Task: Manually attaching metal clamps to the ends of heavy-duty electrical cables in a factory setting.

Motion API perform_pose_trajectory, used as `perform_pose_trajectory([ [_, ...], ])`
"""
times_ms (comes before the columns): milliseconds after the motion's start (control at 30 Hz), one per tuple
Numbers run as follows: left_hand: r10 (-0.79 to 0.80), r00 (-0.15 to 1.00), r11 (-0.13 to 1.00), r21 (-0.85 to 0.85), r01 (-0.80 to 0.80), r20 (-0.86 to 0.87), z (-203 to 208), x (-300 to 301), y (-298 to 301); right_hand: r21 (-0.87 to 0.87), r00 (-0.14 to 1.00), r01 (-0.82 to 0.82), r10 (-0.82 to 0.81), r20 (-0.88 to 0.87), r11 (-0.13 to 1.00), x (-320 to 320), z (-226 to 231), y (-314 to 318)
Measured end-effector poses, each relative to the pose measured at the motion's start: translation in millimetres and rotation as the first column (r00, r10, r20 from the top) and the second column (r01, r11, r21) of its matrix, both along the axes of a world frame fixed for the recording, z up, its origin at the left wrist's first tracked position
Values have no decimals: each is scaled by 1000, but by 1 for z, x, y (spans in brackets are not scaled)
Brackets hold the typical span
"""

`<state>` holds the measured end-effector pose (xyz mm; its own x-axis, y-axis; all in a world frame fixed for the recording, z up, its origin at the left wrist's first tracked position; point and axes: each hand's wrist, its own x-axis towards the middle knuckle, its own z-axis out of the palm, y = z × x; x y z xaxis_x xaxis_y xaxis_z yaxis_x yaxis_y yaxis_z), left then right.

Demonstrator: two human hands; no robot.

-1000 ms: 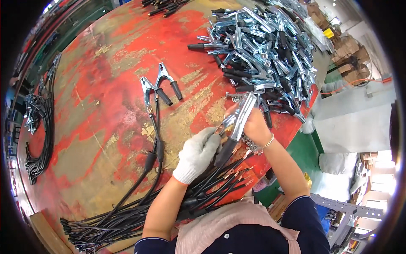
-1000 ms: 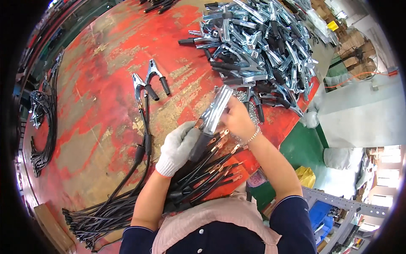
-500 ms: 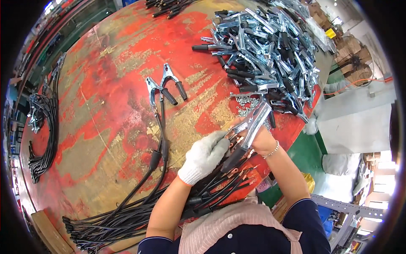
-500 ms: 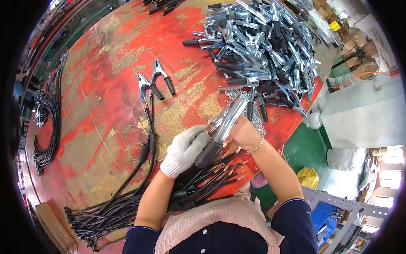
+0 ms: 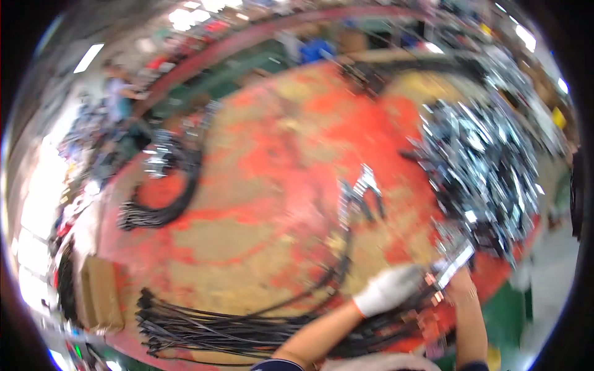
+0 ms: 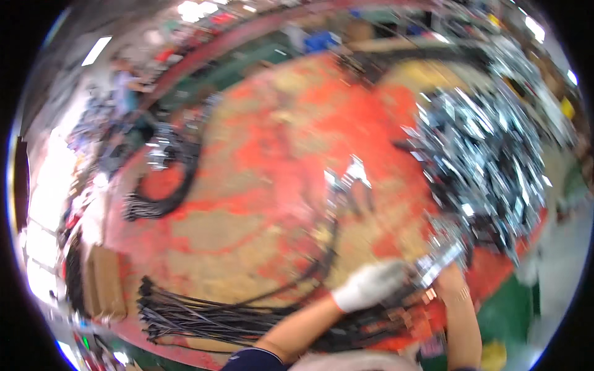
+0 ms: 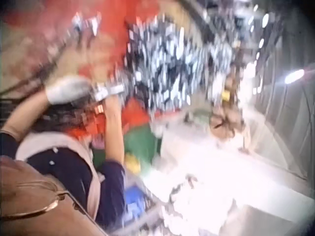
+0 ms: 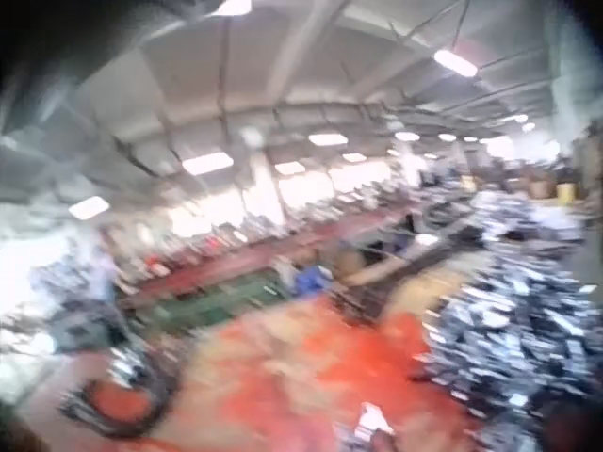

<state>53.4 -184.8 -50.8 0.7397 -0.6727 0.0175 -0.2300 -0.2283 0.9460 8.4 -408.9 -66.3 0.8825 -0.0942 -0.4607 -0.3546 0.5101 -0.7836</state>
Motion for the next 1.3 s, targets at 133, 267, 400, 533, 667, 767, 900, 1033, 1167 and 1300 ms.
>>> perform_pose_trajectory([
  [133, 73, 990, 992, 109, -59, -122, 18, -10, 1, 9, 993, -27, 26, 114, 1000, -4, -32, -10],
  [267, -144, 924, 875, 482, -48, 354, 20, -9, -2, -7, 993, 28, -27, 113, 1000, -15, -19, 3],
  [400, -113, 878, 890, 440, -119, 465, 10, -12, -10, -356, 979, -21, 92, 182, 934, -9, -33, -16],
  [533, 208, 949, 977, 4, -213, -238, -10, -7, -17, -982, 831, 173, 525, 184, 70, 6, -39, -36],
  [667, 155, 635, 896, -164, -414, -757, -29, 5, -13, -922, 752, 378, 609, 250, -89, 5, -46, -31],
  [767, 163, 596, 883, -153, -444, -786, -30, 5, -12, -923, 767, 365, 601, 225, -120, 6, -47, -29],
  [900, 138, 719, 921, -179, -347, -681, -28, 4, -13, -903, 764, 400, 601, 235, -156, 9, -52, -31],
  [1033, 127, 795, 929, -209, -304, -593, -29, 1, -10, -916, 771, 366, 605, 199, -165, 11, -47, -29],
  [1167, 107, 815, 912, -270, -308, -570, -29, -2, -11, -936, 804, 284, 584, 113, -209, 13, -53, -33],
  [1300, 144, 822, 927, -215, -306, -551, -20, -7, -7, -960, 826, 204, 560, 63, -194, 13, -38, -21],
])
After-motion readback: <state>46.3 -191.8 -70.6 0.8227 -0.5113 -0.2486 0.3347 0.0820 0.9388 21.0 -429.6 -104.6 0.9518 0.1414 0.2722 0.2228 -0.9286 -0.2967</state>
